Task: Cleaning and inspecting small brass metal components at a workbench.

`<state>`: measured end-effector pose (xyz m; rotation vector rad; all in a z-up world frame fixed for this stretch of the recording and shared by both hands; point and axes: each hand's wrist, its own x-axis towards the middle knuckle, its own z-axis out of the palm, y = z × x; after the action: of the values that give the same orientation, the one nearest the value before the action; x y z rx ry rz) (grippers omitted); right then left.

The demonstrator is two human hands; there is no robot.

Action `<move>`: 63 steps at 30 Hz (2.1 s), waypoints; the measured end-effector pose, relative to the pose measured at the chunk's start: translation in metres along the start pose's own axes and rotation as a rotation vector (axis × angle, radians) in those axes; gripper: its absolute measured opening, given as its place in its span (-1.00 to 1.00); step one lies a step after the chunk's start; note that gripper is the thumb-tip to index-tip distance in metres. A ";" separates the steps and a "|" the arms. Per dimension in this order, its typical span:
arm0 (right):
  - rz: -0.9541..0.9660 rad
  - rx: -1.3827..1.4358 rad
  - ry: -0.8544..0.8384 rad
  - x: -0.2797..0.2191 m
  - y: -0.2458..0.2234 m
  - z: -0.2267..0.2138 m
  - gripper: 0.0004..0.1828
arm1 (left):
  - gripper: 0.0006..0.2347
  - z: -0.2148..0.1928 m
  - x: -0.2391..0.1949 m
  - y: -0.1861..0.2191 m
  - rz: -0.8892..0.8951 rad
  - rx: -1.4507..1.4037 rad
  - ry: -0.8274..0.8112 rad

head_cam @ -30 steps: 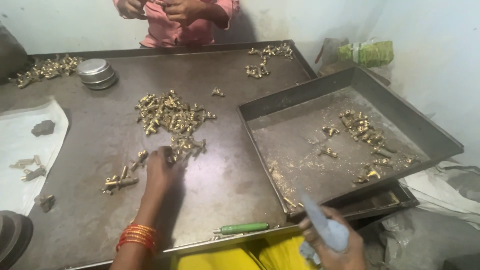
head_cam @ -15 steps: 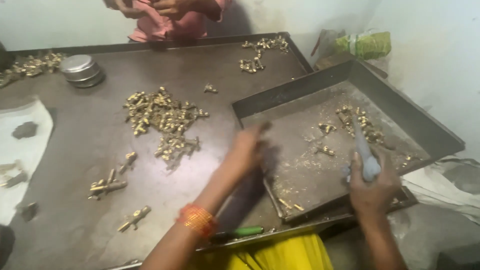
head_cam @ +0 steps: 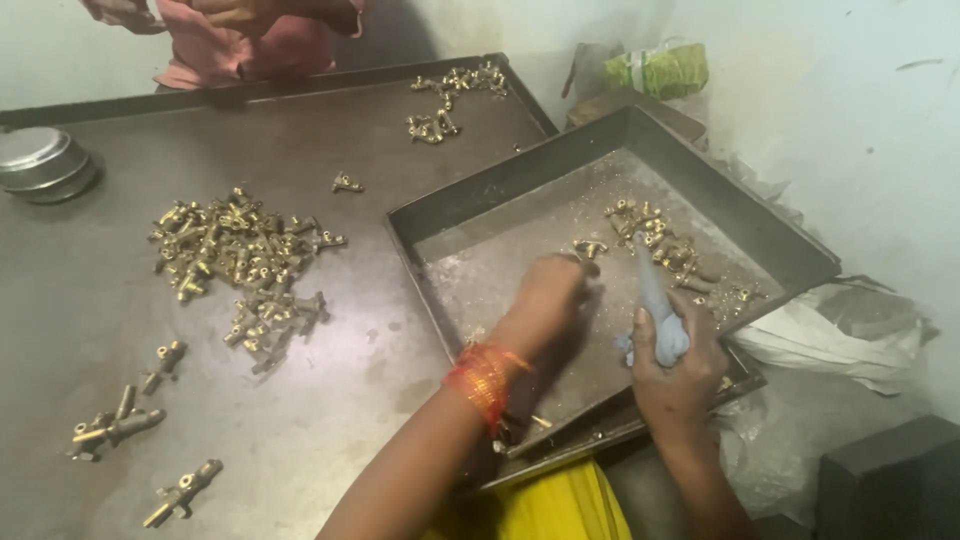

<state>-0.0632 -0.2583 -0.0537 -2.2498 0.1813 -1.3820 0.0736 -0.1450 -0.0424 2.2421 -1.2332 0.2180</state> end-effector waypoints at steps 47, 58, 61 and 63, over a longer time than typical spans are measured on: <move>0.937 0.743 -0.963 -0.139 -0.110 0.012 -0.42 | -0.59 -0.096 -0.218 0.042 -0.671 -1.181 0.586; 0.426 0.606 -1.086 -0.128 -0.085 -0.009 -0.55 | -0.59 -0.107 -0.259 0.027 -0.598 -1.165 0.499; 0.671 0.451 -1.061 -0.088 -0.061 -0.023 -0.64 | -0.56 -0.090 -0.280 0.017 -0.520 -0.795 0.558; 0.919 0.287 -0.977 -0.053 -0.058 -0.028 -0.69 | -0.53 -0.085 -0.283 0.020 -0.488 -0.556 0.531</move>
<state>-0.1211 -0.1980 -0.0582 -1.9120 0.5300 0.1784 -0.0910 0.0981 -0.0766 1.7587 -0.3815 0.2248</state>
